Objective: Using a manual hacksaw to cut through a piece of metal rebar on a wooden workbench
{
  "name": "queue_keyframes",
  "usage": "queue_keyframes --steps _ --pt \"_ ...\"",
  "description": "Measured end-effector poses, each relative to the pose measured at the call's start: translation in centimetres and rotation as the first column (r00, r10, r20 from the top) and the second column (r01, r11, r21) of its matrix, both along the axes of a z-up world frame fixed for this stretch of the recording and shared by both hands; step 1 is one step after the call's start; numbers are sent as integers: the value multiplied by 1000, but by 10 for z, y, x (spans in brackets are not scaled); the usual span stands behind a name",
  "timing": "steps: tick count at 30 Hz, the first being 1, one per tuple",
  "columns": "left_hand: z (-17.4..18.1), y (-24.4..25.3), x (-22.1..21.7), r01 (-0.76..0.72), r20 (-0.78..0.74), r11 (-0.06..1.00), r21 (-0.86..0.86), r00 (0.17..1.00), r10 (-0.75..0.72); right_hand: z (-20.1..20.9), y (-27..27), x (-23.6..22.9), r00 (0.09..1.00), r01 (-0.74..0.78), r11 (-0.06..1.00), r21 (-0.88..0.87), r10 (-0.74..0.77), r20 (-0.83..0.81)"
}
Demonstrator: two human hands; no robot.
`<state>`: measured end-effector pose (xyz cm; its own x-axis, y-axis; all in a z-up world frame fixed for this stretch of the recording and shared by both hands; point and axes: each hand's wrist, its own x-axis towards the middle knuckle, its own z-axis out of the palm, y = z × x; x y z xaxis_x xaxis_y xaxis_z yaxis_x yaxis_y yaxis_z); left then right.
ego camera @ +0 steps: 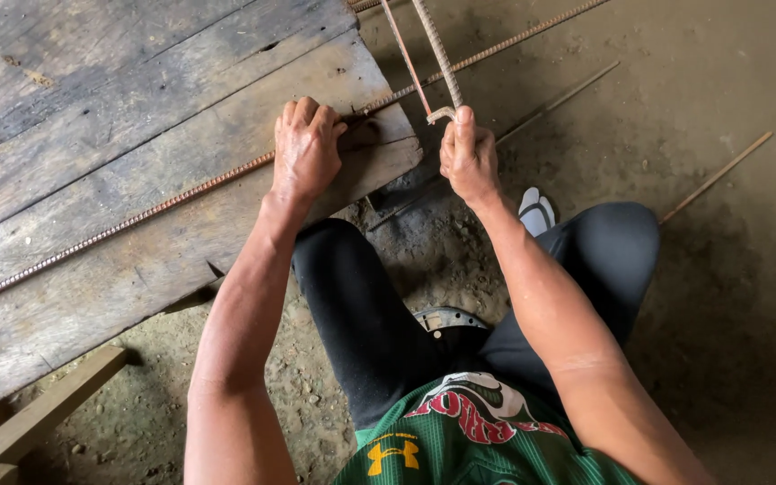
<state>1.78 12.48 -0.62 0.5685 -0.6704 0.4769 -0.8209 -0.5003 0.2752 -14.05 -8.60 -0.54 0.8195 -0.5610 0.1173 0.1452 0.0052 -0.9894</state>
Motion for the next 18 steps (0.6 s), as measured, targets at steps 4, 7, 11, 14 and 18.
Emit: queue_keyframes --steps 4,7,11,14,18 --pt "-3 -1 2 3 -5 1000 4 1000 -3 4 -3 -1 1000 -16 1000 -10 16 1" --pt "-2 2 0 -1 5 1000 20 1000 1 -2 -8 -1 999 -47 999 -2 47 9" --pt "-1 1 1 7 1 1000 10 1000 -7 -4 -11 -2 997 -75 996 -40 76 20" --pt "3 0 3 16 1 1000 10 1000 -16 -5 -12 0 998 -64 997 -33 65 20" --pt "7 0 -3 -12 3 995 96 1000 12 32 -5 -10 982 -188 982 32 188 1"
